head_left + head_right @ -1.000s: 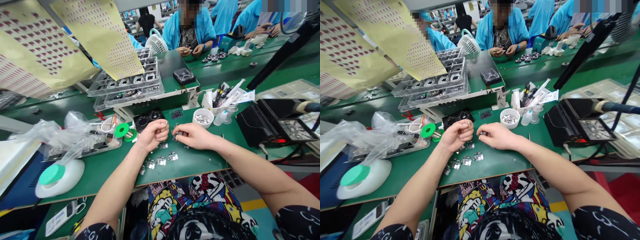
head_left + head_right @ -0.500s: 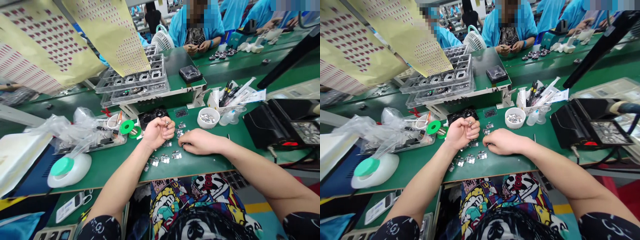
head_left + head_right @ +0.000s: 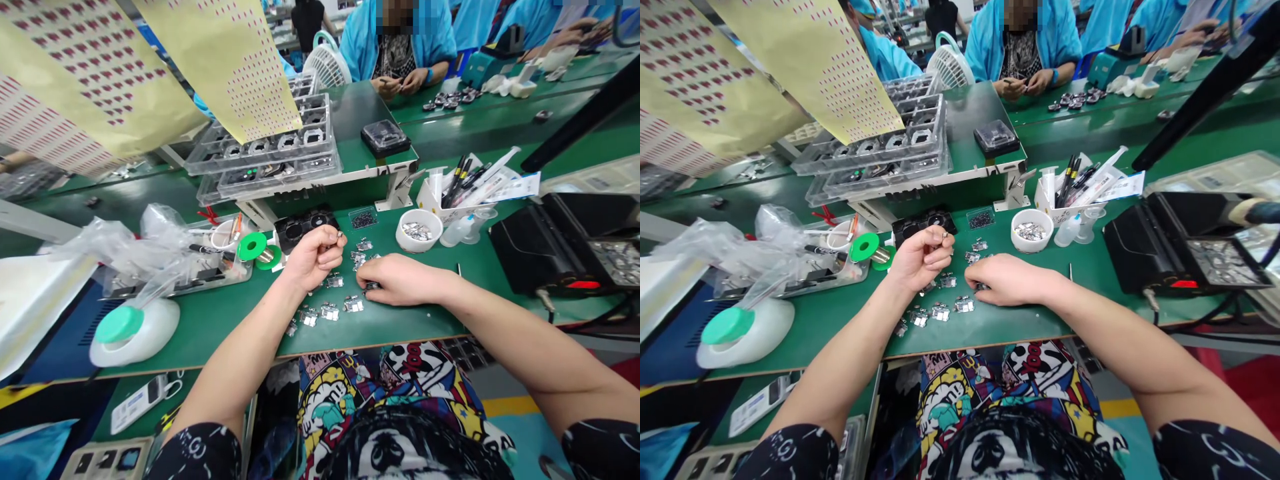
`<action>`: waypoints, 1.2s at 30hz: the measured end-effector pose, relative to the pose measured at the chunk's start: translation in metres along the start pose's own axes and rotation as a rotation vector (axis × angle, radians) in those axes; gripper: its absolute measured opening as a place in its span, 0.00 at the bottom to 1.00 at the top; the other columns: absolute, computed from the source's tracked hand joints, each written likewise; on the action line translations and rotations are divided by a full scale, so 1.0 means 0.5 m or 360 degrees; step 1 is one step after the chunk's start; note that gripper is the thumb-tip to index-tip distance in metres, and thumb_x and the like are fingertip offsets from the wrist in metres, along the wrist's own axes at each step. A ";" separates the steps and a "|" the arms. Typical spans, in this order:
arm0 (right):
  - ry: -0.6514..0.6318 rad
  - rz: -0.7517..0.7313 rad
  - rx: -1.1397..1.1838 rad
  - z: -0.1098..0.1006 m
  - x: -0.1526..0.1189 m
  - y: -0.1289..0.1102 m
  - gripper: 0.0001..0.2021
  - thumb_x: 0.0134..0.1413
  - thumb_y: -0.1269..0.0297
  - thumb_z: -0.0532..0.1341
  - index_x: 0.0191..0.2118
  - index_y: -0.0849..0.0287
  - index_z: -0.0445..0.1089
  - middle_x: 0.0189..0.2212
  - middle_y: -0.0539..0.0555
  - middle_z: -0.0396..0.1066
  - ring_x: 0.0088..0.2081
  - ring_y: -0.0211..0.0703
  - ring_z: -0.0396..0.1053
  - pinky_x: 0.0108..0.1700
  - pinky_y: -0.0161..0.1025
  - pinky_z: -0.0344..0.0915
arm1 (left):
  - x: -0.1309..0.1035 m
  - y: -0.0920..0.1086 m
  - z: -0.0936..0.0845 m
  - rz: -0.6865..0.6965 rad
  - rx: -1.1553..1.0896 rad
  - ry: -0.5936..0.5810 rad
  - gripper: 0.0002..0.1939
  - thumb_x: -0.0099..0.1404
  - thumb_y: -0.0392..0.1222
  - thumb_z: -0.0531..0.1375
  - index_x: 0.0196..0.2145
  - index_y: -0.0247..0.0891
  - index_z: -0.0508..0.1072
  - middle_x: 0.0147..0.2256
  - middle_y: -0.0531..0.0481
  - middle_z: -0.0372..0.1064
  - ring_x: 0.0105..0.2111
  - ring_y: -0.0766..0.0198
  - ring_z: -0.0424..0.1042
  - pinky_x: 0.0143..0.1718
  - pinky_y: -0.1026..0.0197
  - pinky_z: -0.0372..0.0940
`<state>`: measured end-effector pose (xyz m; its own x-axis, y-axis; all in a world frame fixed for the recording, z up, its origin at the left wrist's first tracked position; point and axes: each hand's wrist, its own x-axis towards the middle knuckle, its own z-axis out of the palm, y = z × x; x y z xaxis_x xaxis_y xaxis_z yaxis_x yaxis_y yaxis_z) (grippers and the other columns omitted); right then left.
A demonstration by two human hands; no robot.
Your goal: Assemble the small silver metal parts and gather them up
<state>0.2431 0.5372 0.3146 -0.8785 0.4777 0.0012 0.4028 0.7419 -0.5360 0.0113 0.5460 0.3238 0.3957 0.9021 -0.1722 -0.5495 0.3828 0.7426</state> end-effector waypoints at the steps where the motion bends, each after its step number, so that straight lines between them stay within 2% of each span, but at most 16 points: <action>1: -0.0002 0.0009 -0.0003 -0.001 0.000 -0.001 0.04 0.61 0.71 0.64 0.40 0.55 0.70 0.35 0.50 0.73 0.36 0.43 0.68 0.37 0.37 0.54 | 0.000 0.000 0.000 -0.0020 0.0005 -0.0018 0.03 0.56 0.31 0.63 0.27 0.34 0.72 0.29 0.51 0.70 0.16 0.78 0.47 0.16 0.72 0.43; 5: -0.0014 0.0079 -0.0012 -0.002 0.001 -0.006 0.08 0.60 0.70 0.64 0.45 0.55 0.71 0.35 0.50 0.74 0.34 0.43 0.67 0.36 0.37 0.53 | -0.001 0.002 0.001 -0.0135 -0.0052 -0.0079 0.02 0.56 0.33 0.60 0.26 0.34 0.70 0.28 0.49 0.68 0.16 0.75 0.49 0.17 0.70 0.46; 10: 0.0008 0.0018 -0.0040 0.001 0.001 -0.002 0.03 0.61 0.70 0.64 0.40 0.56 0.72 0.37 0.51 0.75 0.37 0.43 0.69 0.38 0.37 0.56 | -0.004 0.007 0.003 -0.0187 -0.0146 -0.0091 0.02 0.56 0.35 0.58 0.27 0.37 0.67 0.27 0.49 0.64 0.18 0.72 0.52 0.18 0.68 0.47; 21: 0.0063 -0.0017 -0.0059 0.004 -0.001 -0.002 0.03 0.64 0.69 0.64 0.42 0.57 0.75 0.41 0.52 0.74 0.39 0.44 0.72 0.41 0.39 0.62 | -0.007 0.009 0.001 -0.0155 -0.0162 -0.0184 0.03 0.57 0.36 0.57 0.28 0.38 0.64 0.28 0.52 0.59 0.19 0.72 0.51 0.20 0.67 0.46; 26: 0.0182 -0.0056 -0.0001 0.007 0.002 -0.006 0.06 0.66 0.69 0.63 0.45 0.57 0.76 0.43 0.54 0.75 0.42 0.45 0.73 0.43 0.39 0.65 | -0.012 0.013 0.004 -0.0063 -0.0185 -0.0166 0.06 0.55 0.36 0.58 0.28 0.39 0.61 0.28 0.53 0.57 0.19 0.72 0.51 0.20 0.66 0.46; 28: 0.0237 -0.0075 -0.0014 0.013 0.003 -0.010 0.06 0.68 0.66 0.63 0.46 0.57 0.77 0.44 0.54 0.74 0.42 0.45 0.73 0.43 0.39 0.65 | -0.014 0.015 0.004 -0.0002 -0.0200 -0.0138 0.07 0.55 0.36 0.58 0.28 0.39 0.61 0.28 0.53 0.57 0.19 0.72 0.51 0.20 0.67 0.46; 31: 0.0273 -0.0106 -0.0134 0.027 0.006 -0.015 0.10 0.70 0.56 0.65 0.47 0.56 0.77 0.44 0.55 0.74 0.41 0.45 0.71 0.41 0.40 0.62 | -0.014 0.016 0.002 0.0063 -0.0214 -0.0035 0.07 0.57 0.37 0.59 0.28 0.39 0.61 0.27 0.54 0.57 0.18 0.73 0.50 0.19 0.67 0.46; 34: 0.0251 -0.0149 -0.0296 0.040 0.010 -0.018 0.15 0.68 0.48 0.67 0.45 0.55 0.78 0.43 0.55 0.72 0.41 0.46 0.68 0.37 0.40 0.58 | -0.013 0.016 0.000 0.0086 -0.0228 0.0026 0.09 0.62 0.40 0.59 0.28 0.39 0.61 0.27 0.54 0.57 0.18 0.73 0.50 0.19 0.67 0.46; 36: 0.0218 -0.0191 -0.0384 0.046 0.013 -0.019 0.17 0.66 0.46 0.69 0.44 0.56 0.78 0.43 0.56 0.71 0.42 0.48 0.67 0.37 0.41 0.57 | -0.010 0.015 0.000 0.0083 -0.0222 0.0034 0.14 0.66 0.44 0.61 0.28 0.39 0.61 0.26 0.55 0.56 0.18 0.74 0.50 0.18 0.68 0.45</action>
<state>0.2276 0.5225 0.3000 -0.8874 0.4266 0.1748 0.3619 0.8795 -0.3090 0.0052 0.5443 0.3302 0.3491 0.9250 -0.1502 -0.6663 0.3577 0.6543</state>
